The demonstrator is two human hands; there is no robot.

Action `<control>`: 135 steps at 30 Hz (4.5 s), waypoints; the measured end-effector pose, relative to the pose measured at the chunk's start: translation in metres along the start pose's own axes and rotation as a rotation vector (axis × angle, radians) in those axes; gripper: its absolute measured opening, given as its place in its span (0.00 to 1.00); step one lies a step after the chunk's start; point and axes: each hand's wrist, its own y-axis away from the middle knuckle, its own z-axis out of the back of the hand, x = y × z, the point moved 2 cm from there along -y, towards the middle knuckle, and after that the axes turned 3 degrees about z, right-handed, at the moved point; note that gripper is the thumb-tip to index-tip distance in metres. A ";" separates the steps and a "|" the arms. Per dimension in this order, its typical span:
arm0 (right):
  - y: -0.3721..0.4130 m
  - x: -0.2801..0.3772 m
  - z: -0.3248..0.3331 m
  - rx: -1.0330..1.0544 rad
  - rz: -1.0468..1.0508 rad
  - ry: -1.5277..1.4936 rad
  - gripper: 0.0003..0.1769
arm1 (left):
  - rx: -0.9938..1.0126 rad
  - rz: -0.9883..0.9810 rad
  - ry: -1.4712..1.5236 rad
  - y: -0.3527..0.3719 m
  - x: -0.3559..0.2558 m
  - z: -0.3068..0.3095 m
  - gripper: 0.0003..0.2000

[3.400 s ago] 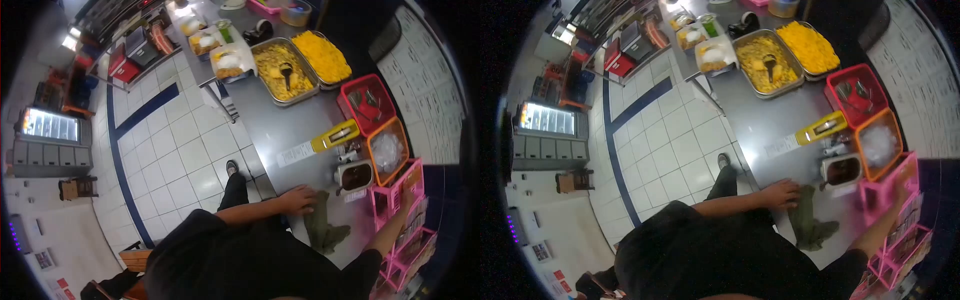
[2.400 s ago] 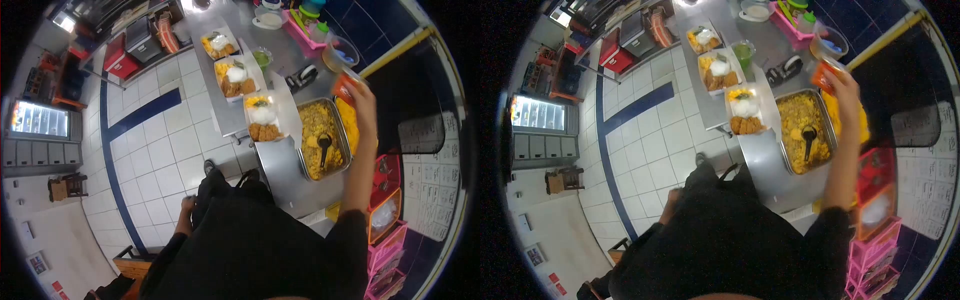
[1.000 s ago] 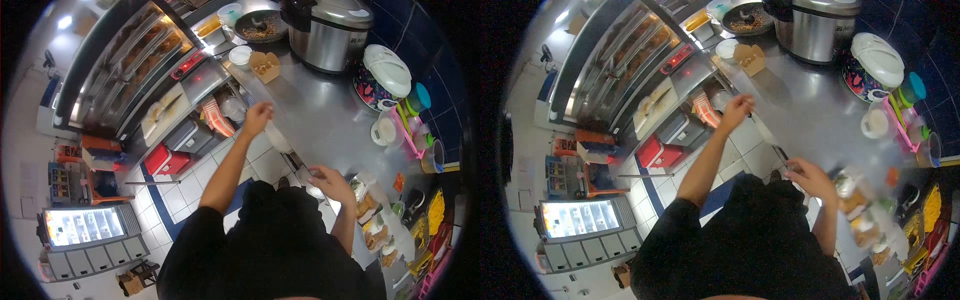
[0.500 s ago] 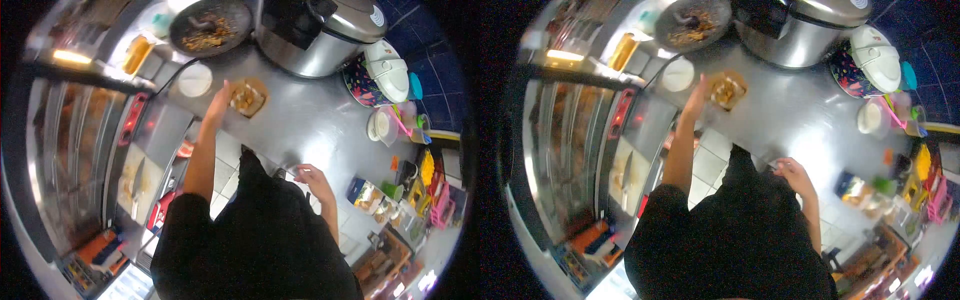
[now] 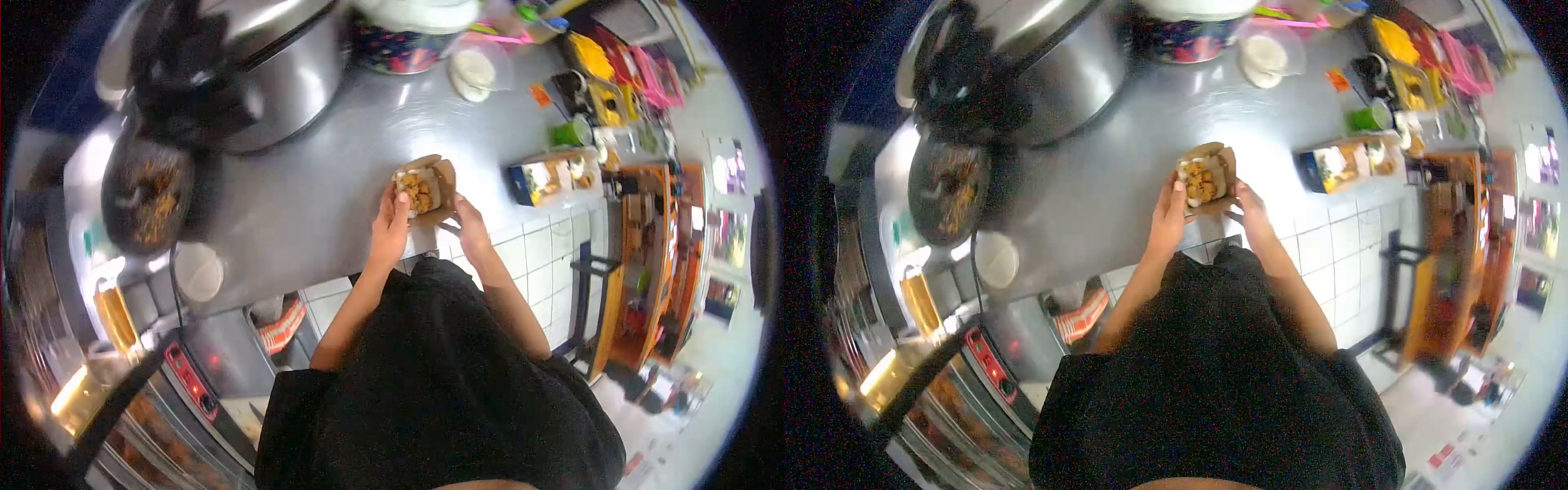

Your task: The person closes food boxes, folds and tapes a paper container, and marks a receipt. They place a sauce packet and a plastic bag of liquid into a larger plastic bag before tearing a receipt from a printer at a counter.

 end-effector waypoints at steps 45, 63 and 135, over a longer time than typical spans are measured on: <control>-0.008 -0.036 0.475 -0.025 -0.035 -0.102 0.18 | -0.447 -0.098 0.688 -0.019 0.068 -0.248 0.49; -0.151 0.047 0.587 0.245 0.126 0.122 0.23 | -0.841 -0.252 -0.443 -0.079 0.139 -0.321 0.24; -0.341 0.149 0.833 0.136 0.106 0.128 0.16 | -0.642 -0.127 -0.578 -0.209 0.070 -0.808 0.20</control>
